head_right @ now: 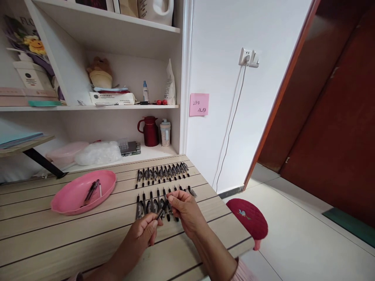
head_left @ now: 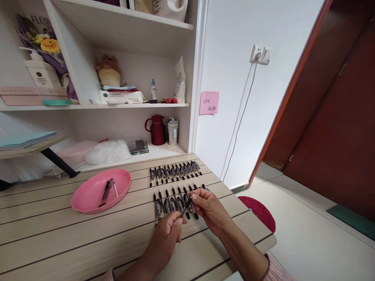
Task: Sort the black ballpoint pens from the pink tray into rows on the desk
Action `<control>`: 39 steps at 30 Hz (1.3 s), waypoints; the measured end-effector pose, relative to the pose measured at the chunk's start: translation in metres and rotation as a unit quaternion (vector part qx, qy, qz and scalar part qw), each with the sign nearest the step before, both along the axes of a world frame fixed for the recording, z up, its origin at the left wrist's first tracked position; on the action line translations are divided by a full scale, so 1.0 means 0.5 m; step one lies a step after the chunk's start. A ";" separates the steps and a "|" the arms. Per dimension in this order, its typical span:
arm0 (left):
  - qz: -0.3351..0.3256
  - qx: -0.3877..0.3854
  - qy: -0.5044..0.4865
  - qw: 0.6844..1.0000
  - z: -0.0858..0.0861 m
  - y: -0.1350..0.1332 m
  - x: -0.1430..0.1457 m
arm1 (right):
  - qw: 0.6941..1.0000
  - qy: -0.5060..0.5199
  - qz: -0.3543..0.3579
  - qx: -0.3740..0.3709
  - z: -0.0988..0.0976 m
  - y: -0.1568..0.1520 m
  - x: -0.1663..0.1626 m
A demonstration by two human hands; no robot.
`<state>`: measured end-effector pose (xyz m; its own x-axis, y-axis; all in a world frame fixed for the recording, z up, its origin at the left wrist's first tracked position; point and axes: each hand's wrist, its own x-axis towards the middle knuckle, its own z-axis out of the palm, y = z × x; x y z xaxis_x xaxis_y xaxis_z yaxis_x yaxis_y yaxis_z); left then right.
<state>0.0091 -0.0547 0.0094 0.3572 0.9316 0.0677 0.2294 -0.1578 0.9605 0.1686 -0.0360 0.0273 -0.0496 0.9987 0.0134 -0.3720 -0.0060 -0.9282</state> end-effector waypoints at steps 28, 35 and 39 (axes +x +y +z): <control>-0.006 -0.105 -0.045 0.993 -0.008 0.016 0.000 | 0.993 -0.084 -0.055 0.060 0.035 0.066 0.077; -0.006 -0.104 -0.045 0.994 -0.018 0.022 -0.003 | 0.992 -0.060 -0.051 0.094 0.049 0.048 0.029; -0.003 -0.104 -0.051 0.993 -0.017 0.018 -0.004 | 0.990 -0.075 -0.063 0.098 0.053 0.051 0.031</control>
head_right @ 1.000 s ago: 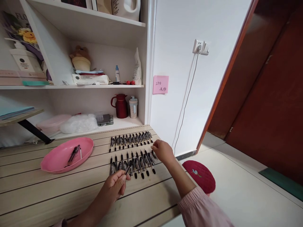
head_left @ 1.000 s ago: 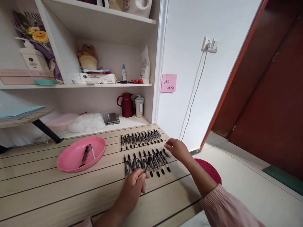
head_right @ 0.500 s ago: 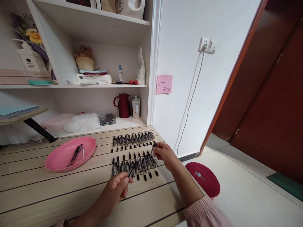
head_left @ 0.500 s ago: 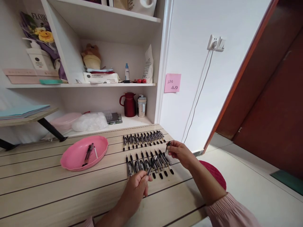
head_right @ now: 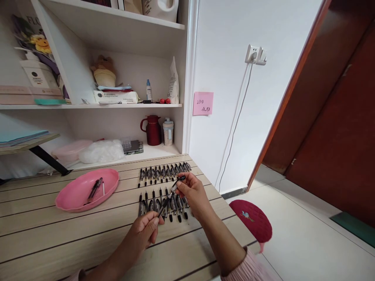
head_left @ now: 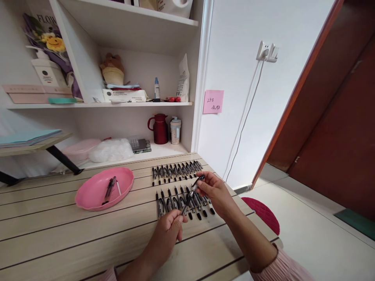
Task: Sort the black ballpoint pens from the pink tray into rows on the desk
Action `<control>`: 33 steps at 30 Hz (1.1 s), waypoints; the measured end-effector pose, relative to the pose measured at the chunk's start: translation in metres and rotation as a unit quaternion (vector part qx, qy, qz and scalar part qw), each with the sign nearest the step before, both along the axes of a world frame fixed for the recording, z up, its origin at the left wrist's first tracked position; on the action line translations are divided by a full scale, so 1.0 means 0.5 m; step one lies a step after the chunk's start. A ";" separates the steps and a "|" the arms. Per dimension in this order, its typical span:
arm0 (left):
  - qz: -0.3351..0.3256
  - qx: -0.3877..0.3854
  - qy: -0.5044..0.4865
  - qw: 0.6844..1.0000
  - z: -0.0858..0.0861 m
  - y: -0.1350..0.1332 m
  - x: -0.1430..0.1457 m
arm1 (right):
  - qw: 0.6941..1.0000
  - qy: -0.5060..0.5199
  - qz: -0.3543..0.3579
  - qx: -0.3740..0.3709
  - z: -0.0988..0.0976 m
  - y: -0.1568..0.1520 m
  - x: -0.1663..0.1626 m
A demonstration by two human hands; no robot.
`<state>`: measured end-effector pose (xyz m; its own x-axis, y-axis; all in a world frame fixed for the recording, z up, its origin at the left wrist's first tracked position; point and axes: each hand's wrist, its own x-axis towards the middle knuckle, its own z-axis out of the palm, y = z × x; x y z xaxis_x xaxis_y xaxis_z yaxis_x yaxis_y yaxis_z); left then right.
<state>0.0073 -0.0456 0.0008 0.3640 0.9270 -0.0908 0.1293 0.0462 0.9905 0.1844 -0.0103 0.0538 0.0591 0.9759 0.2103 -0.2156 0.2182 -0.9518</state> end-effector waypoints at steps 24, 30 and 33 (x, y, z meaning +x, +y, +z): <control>0.025 0.085 0.025 0.996 0.019 -0.005 -0.002 | 0.997 -0.040 0.064 -0.034 -0.026 -0.026 -0.059; 0.051 0.117 0.037 0.991 0.030 0.019 -0.018 | 0.997 -0.067 0.028 -0.038 -0.036 -0.029 -0.047; 0.164 0.161 0.131 0.964 0.063 0.059 -0.079 | 0.993 -0.104 -0.004 -0.058 -0.055 -0.039 -0.016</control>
